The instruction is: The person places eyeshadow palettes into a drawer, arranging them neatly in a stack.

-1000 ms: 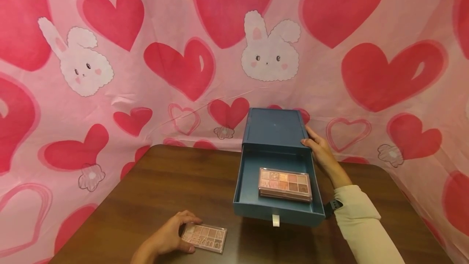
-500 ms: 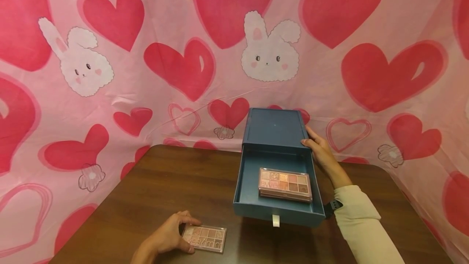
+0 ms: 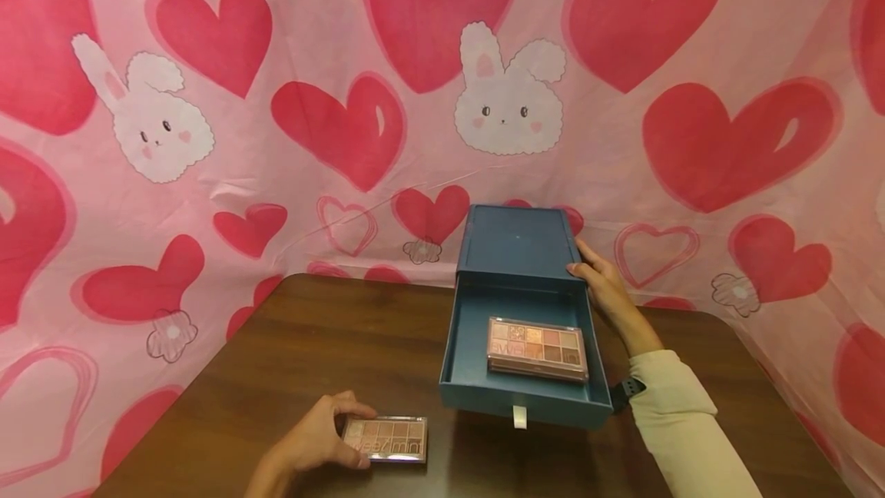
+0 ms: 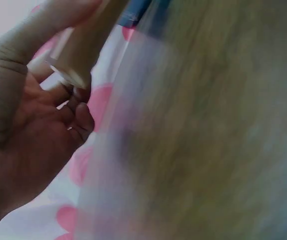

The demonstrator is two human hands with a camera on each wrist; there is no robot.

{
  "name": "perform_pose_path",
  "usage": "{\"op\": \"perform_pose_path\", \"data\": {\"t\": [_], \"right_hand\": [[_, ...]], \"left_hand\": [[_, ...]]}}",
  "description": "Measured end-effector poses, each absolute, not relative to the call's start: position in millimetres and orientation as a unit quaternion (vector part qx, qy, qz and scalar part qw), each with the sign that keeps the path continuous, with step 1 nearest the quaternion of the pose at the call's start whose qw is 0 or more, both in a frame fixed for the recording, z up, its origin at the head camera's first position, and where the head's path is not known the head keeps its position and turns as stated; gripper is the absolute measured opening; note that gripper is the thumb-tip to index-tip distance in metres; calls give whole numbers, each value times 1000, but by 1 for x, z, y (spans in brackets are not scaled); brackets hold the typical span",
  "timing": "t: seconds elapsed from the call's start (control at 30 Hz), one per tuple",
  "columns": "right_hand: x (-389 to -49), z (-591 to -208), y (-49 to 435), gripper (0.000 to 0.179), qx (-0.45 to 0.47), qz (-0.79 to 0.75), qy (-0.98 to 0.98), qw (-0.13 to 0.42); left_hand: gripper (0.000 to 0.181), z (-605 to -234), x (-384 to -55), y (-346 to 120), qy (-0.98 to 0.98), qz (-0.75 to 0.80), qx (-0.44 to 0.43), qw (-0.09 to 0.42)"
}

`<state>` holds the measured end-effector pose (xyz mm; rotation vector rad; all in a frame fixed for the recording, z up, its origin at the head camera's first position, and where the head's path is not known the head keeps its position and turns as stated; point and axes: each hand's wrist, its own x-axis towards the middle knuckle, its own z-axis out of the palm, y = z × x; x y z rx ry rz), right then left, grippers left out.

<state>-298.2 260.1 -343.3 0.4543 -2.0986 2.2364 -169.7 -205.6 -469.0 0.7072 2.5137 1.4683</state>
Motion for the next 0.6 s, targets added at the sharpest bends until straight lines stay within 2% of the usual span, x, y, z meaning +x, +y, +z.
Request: {"op": "perform_pose_path", "data": {"t": [0.6], "right_hand": [[-300, -345, 261, 73, 139, 709, -691, 34]], "left_hand": [[49, -431, -185, -204, 816, 513, 263, 37]]}}
